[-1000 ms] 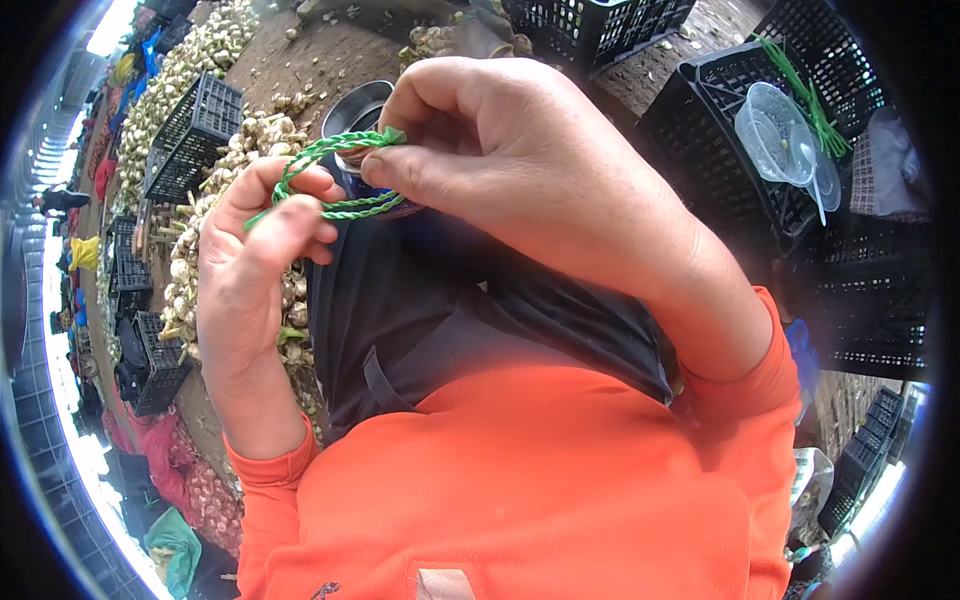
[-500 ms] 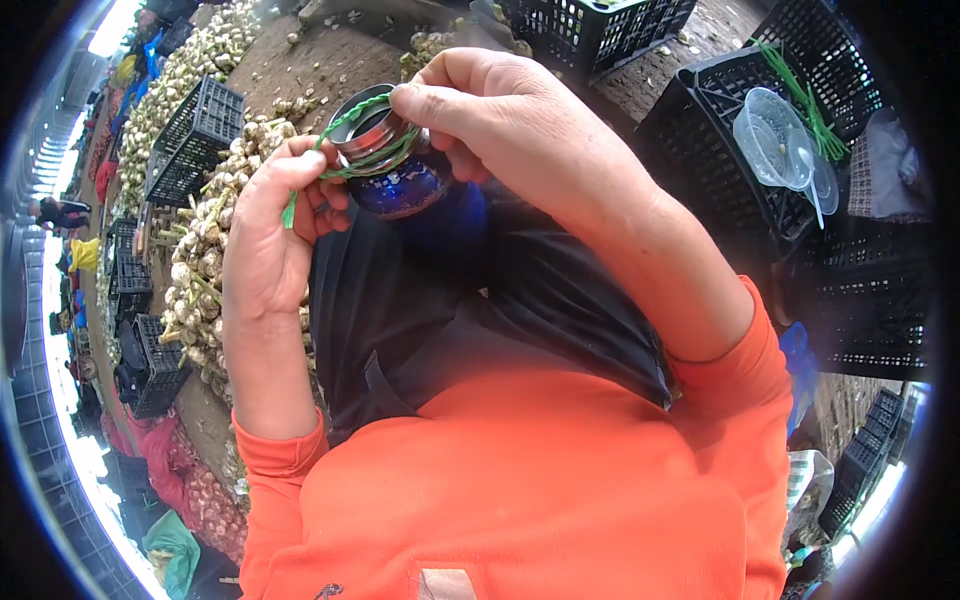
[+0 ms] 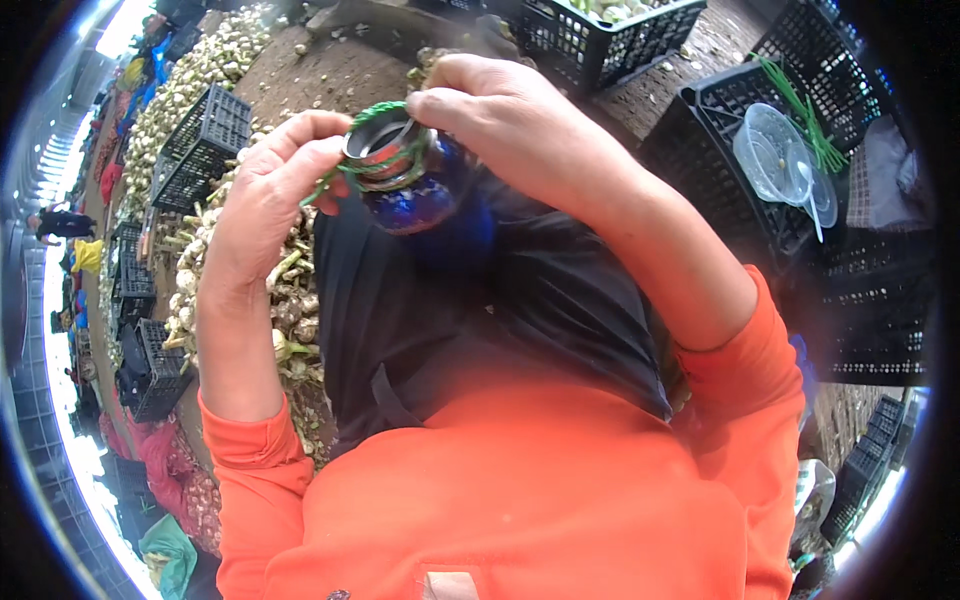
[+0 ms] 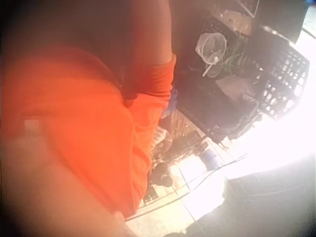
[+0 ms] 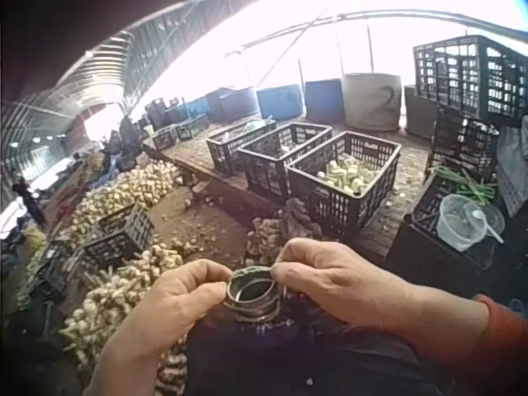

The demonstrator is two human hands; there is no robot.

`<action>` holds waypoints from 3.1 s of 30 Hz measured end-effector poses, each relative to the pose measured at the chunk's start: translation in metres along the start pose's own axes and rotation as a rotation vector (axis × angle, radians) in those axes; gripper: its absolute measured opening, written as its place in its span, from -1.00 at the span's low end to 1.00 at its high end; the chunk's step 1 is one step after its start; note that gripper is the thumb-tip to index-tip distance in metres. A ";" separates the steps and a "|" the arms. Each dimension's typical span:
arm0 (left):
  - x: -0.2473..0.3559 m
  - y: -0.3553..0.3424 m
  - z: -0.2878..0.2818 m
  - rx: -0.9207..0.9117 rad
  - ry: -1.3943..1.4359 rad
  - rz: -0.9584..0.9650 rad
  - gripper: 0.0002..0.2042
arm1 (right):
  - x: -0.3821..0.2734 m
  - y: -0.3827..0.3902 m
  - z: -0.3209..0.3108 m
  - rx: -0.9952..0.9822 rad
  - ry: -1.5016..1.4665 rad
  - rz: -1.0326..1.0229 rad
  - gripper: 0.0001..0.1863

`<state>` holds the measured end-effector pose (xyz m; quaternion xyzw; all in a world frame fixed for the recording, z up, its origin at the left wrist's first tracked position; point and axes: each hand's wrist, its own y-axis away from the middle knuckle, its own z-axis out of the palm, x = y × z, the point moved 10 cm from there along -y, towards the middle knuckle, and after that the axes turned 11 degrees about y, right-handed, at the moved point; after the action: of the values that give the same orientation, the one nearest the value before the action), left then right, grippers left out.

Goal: The person creates a handle or fastening for a blue metal bottle by braiding green plastic twine, cutting the excess with a blade, and tying the braided cord around the neck of the bottle.

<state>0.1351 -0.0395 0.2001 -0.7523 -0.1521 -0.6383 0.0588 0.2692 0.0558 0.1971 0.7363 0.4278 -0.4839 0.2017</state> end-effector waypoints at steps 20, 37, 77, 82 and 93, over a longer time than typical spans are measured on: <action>0.009 -0.012 0.019 -0.256 0.106 -0.086 -0.85 | -0.032 0.005 0.006 -0.151 -0.188 0.046 -0.77; -0.003 0.009 0.014 -0.197 0.268 -0.079 -0.76 | -0.020 0.016 0.002 -0.085 0.019 -0.065 -0.78; -0.012 0.049 0.017 0.067 0.164 0.349 -0.77 | -0.097 0.089 0.012 0.403 0.972 -0.742 -0.72; 0.001 0.048 0.013 0.079 -0.062 0.435 -0.76 | -0.081 0.089 0.021 0.443 0.869 -0.699 -0.70; -0.028 0.045 -0.003 0.103 0.241 0.306 -0.75 | -0.107 0.074 0.039 0.443 0.887 -0.694 -0.73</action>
<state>0.1426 -0.0873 0.1778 -0.6807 -0.0601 -0.6988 0.2113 0.2913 -0.0591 0.2661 0.7097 0.5754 -0.2457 -0.3238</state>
